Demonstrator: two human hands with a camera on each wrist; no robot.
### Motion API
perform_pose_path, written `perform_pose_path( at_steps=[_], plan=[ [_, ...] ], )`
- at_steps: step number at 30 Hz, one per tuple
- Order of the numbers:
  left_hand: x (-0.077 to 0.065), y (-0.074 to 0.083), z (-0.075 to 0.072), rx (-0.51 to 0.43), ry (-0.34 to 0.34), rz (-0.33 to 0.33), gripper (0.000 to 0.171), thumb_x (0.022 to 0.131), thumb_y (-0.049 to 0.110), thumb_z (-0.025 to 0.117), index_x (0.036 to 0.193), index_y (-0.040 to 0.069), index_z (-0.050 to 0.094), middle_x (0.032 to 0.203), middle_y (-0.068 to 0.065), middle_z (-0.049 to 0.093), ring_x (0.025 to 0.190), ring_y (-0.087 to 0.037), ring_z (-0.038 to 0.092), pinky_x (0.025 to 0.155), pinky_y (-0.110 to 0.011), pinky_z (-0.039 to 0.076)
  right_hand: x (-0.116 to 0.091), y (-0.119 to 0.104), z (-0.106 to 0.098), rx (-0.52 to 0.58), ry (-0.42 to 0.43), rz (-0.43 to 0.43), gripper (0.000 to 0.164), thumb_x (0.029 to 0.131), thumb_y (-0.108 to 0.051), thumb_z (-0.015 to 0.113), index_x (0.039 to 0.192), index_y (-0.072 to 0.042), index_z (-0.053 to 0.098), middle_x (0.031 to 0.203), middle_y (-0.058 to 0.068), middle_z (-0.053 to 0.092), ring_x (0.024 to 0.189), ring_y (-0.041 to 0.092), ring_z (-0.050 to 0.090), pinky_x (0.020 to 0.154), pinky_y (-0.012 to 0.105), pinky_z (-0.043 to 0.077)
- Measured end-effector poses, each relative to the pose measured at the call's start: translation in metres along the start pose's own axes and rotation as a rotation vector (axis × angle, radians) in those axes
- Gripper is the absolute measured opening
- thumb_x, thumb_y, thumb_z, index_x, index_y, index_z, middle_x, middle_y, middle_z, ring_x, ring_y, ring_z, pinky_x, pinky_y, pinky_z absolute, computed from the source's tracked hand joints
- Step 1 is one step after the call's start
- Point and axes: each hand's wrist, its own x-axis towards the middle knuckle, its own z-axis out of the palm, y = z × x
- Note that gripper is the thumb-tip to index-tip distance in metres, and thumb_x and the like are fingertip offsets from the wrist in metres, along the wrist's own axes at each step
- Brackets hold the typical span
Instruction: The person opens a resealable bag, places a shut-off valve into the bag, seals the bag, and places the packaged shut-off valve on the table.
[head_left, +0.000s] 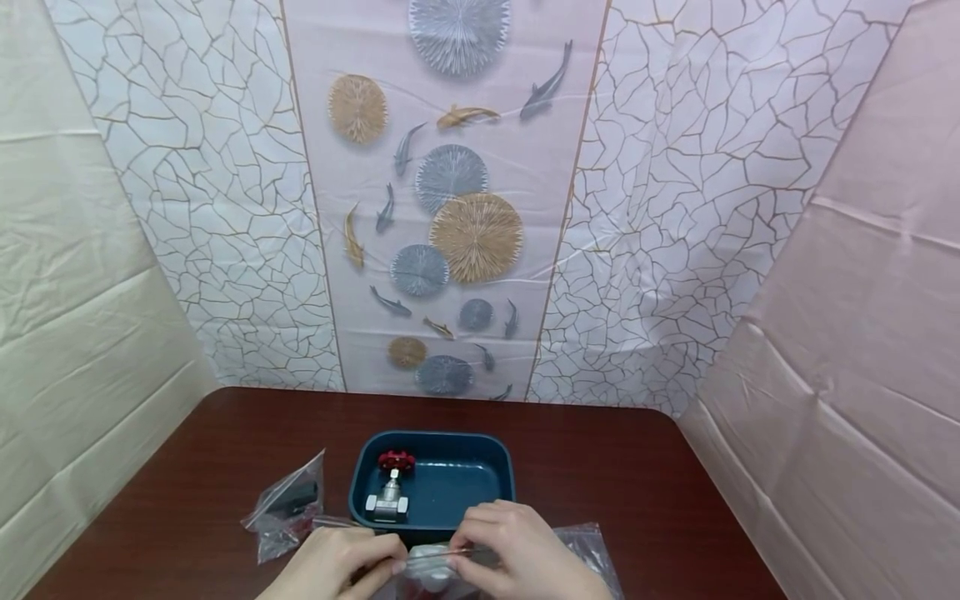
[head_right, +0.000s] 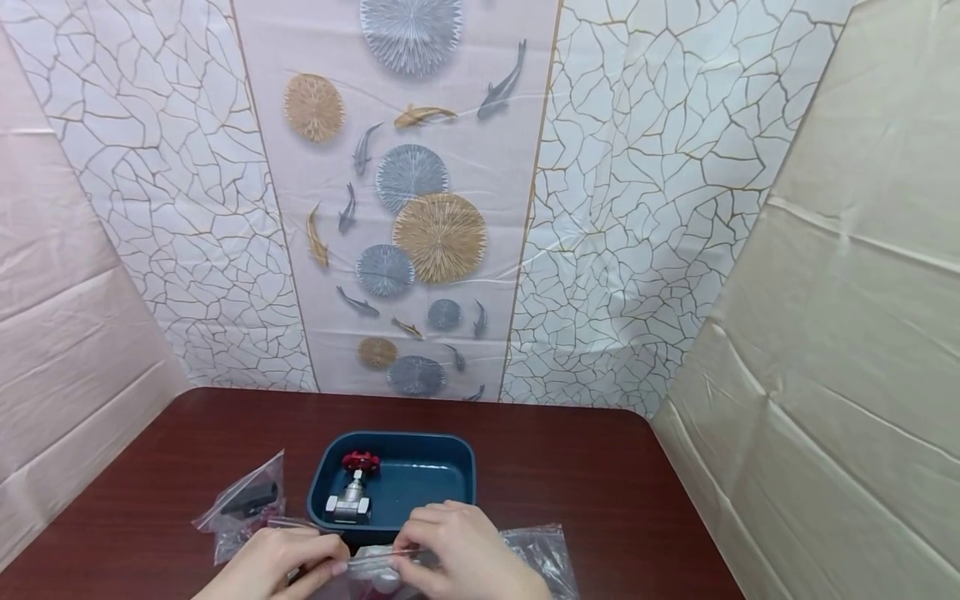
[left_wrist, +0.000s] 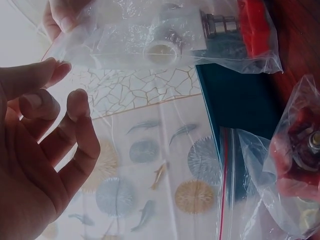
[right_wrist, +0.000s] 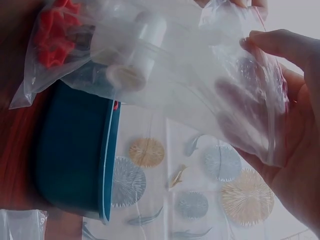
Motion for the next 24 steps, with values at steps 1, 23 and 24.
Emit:
perform_pose_path(
  at_steps=[1, 23, 24],
  plan=[
    [0.0, 0.0, 0.0, 0.002, -0.001, 0.0, 0.008, 0.094, 0.028, 0.056, 0.09, 0.032, 0.062, 0.061, 0.023, 0.038, 0.052, 0.008, 0.037, 0.046, -0.013, 0.034, 0.0, 0.0, 0.0, 0.004, 0.0, 0.002, 0.008, 0.094, -0.03, 0.055, 0.093, -0.029, 0.063, 0.087, -0.023, 0.055, 0.077, -0.005, 0.051, 0.07, 0.011, 0.041],
    [-0.001, 0.001, -0.005, 0.025, -0.021, -0.045, 0.009, 0.093, 0.03, 0.056, 0.089, 0.033, 0.063, 0.062, 0.024, 0.042, 0.052, 0.007, 0.04, 0.046, -0.015, 0.035, -0.015, 0.011, -0.008, -0.024, 0.022, 0.019, 0.005, 0.093, -0.028, 0.058, 0.092, -0.03, 0.062, 0.088, -0.023, 0.055, 0.078, -0.007, 0.052, 0.068, 0.012, 0.042],
    [-0.001, 0.001, -0.005, 0.028, -0.021, -0.043, 0.008, 0.093, 0.03, 0.056, 0.089, 0.033, 0.063, 0.062, 0.024, 0.042, 0.052, 0.007, 0.04, 0.046, -0.015, 0.035, -0.016, 0.011, -0.008, -0.004, 0.014, 0.039, 0.005, 0.093, -0.028, 0.057, 0.092, -0.03, 0.062, 0.088, -0.023, 0.055, 0.077, -0.006, 0.052, 0.068, 0.013, 0.043]
  ],
)
